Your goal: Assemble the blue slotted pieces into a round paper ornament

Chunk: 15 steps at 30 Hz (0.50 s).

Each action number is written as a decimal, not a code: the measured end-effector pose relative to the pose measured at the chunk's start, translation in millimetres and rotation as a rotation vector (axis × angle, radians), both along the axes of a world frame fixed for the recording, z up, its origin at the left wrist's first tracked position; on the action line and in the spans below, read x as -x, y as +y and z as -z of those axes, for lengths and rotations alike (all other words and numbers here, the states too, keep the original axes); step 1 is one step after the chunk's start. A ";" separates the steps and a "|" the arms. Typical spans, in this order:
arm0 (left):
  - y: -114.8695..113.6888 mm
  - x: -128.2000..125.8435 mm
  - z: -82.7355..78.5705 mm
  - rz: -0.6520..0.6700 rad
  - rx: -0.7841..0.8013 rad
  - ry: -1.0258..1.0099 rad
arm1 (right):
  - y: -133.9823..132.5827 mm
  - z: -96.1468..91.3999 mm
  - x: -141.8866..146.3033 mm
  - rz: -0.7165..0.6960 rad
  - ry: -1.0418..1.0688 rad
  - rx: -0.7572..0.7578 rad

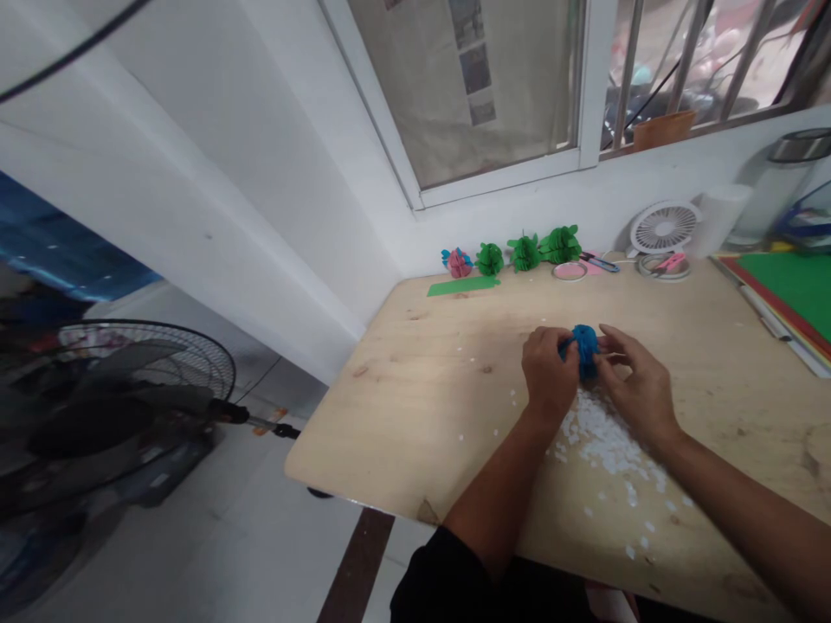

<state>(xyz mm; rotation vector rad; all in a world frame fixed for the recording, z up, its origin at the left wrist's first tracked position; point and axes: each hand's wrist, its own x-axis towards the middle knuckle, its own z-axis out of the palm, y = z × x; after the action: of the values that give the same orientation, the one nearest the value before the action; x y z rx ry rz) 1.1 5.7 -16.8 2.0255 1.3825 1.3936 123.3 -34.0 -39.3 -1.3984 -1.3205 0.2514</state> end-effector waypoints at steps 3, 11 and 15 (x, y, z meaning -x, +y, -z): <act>0.2 0.3 -1.5 -0.010 -0.002 0.028 | -0.1 0.4 0.2 -0.010 -0.015 -0.014; 1.3 0.6 -1.9 -0.038 -0.061 0.108 | -0.8 -1.2 2.6 -0.013 -0.026 -0.027; 2.7 0.1 -1.9 -0.050 -0.027 0.111 | 0.2 1.3 2.0 -0.010 -0.026 -0.017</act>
<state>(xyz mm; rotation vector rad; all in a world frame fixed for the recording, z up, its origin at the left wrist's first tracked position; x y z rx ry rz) 0.9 8.5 -14.9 2.1291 1.4771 1.3447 121.3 -33.8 -40.6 -1.3851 -1.3482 0.2294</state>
